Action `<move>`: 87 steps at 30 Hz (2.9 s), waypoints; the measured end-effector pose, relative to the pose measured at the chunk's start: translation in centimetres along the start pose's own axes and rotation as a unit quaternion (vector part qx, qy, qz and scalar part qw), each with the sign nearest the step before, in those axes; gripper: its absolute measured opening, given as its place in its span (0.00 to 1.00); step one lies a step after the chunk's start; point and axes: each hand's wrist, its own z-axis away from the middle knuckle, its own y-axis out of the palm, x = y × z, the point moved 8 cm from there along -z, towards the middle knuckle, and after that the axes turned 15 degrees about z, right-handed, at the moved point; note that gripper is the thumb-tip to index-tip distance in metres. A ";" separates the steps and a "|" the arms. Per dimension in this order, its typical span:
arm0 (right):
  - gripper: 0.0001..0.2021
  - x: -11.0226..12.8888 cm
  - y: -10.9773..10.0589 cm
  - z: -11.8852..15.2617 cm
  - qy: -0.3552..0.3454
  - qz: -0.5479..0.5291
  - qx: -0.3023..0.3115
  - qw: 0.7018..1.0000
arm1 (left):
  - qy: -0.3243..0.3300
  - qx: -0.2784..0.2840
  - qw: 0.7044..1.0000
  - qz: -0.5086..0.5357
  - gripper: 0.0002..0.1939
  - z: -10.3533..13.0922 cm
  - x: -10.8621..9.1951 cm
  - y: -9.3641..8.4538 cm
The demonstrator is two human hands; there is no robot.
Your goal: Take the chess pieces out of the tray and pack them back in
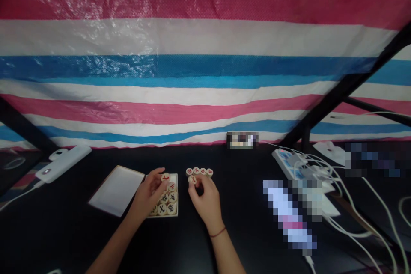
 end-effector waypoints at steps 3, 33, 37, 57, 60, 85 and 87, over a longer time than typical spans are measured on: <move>0.07 -1.5 1.0 0.2 0.001 0.064 0.069 0.996 | 0.001 -0.010 0.998 -0.070 0.20 -0.2 -0.4 -0.5; 0.14 -1.7 1.6 0.5 0.019 0.027 0.025 0.999 | 0.092 0.077 0.958 -0.259 0.15 -0.4 -0.8 -0.3; 0.08 -1.6 2.6 0.8 -0.004 0.048 0.062 0.997 | 0.083 0.070 0.954 -0.280 0.15 -0.5 -0.7 -0.9; 0.08 0.4 1.6 1.1 -0.031 0.013 0.007 0.999 | 0.063 0.079 0.940 -0.325 0.15 -1.0 -0.3 -1.9; 0.15 1.9 3.3 1.8 -0.042 0.010 0.120 0.992 | 0.044 0.098 0.923 -0.369 0.13 -0.8 0.0 -1.5; 0.45 4.0 4.8 2.8 -0.138 0.044 0.250 0.957 | 0.003 0.093 0.935 -0.341 0.09 -0.6 0.4 -3.3; 0.44 4.0 4.0 2.4 -0.140 0.016 0.214 0.967 | 0.039 0.055 0.946 -0.317 0.09 -0.7 -0.7 -3.4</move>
